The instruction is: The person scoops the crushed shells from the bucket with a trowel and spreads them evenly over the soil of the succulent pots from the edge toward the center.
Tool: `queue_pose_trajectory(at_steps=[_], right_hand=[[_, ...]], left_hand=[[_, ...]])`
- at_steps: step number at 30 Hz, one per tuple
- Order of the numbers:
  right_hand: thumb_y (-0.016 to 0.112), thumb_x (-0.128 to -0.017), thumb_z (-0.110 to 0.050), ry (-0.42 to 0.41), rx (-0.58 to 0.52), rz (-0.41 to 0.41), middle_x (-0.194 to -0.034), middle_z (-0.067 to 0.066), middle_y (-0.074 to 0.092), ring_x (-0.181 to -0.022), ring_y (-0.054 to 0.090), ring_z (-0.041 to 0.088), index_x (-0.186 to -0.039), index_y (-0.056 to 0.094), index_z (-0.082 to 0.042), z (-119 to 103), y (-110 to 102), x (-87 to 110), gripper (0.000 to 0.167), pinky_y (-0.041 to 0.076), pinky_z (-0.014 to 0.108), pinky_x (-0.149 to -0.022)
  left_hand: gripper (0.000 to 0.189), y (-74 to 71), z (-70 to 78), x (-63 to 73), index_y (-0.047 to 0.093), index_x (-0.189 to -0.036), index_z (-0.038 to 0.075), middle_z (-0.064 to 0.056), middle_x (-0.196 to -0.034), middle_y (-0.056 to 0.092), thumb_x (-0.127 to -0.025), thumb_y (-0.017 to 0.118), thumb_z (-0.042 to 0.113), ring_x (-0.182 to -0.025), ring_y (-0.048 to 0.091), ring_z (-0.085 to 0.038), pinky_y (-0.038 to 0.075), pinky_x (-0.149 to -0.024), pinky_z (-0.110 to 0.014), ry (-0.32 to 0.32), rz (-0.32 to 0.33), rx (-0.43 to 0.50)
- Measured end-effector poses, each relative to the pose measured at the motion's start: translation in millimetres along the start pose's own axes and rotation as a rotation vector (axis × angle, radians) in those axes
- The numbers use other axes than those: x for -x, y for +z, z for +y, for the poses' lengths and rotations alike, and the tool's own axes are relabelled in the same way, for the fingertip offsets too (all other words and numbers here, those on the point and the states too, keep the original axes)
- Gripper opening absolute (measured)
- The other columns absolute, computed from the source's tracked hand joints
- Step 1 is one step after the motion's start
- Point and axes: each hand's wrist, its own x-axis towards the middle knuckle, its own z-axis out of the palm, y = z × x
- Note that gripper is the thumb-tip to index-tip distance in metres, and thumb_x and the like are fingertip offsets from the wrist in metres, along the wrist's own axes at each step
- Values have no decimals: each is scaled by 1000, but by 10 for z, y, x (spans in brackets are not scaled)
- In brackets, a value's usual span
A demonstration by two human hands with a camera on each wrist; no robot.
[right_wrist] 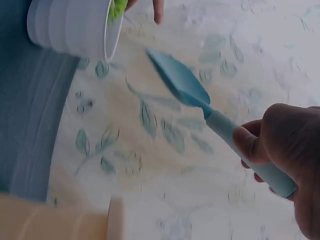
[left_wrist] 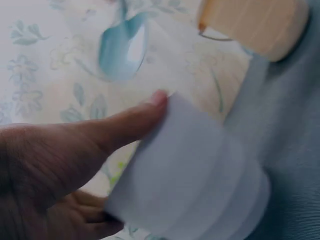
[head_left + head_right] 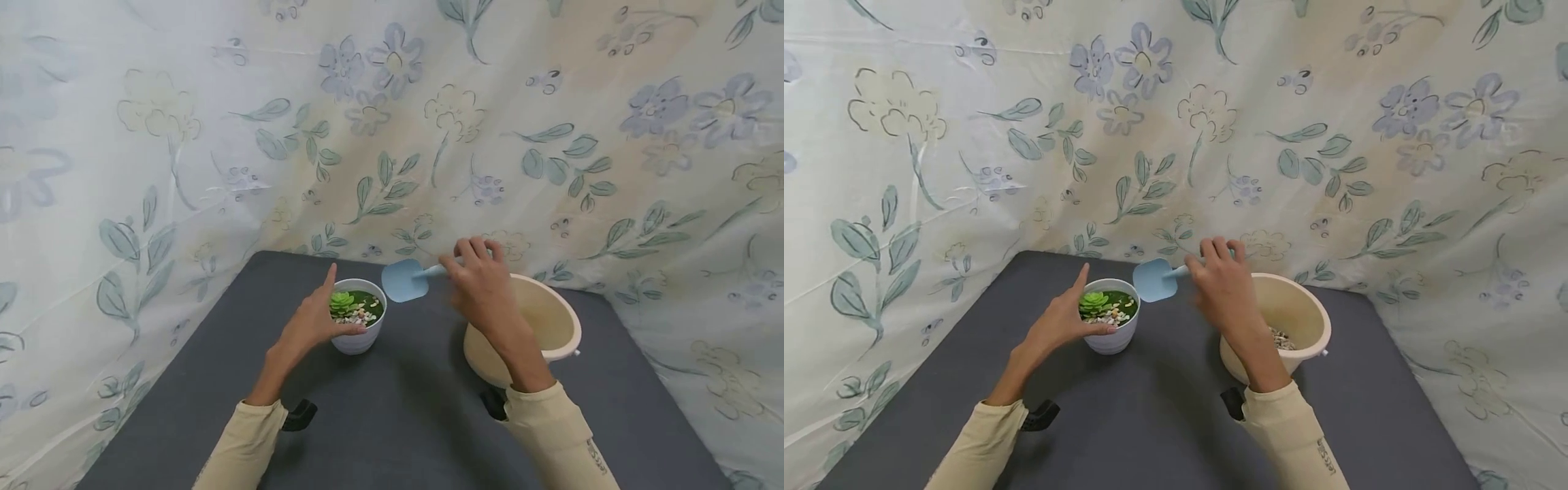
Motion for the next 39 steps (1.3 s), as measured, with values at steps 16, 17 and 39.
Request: queue_pose_trajectory(at_steps=[16, 17, 39], right_hand=[[81, -86, 2, 279, -77, -29, -97, 18, 62, -96, 53, 38, -106, 78, -2, 696, -346, 833, 21, 41, 57, -87], [80, -85, 3, 294, -71, -30, -97, 18, 61, -96, 53, 39, -107, 78, -2, 749, -386, 878, 22, 41, 58, -86], [86, -80, 0, 115, 207, -342, -94, 14, 58, -93, 49, 32, -90, 77, -2, 1374, -403, 1272, 14, 43, 50, -87]], left_hand=[[133, -190, -93, -216, -3, -170, 14, -25, -175, 9, -81, 90, 48, -157, 24, -53, 35, -118, -72, 237, -314, -4], [131, -160, -72, -214, -1, -170, 15, -26, -175, 9, -81, 89, 49, -157, 24, -55, 35, -117, -73, 245, -282, -8], [86, 1267, 1571, -270, 47, -158, 7, -22, -167, 38, -91, 80, 49, -150, 46, -45, 46, -116, -60, 530, -31, 71]])
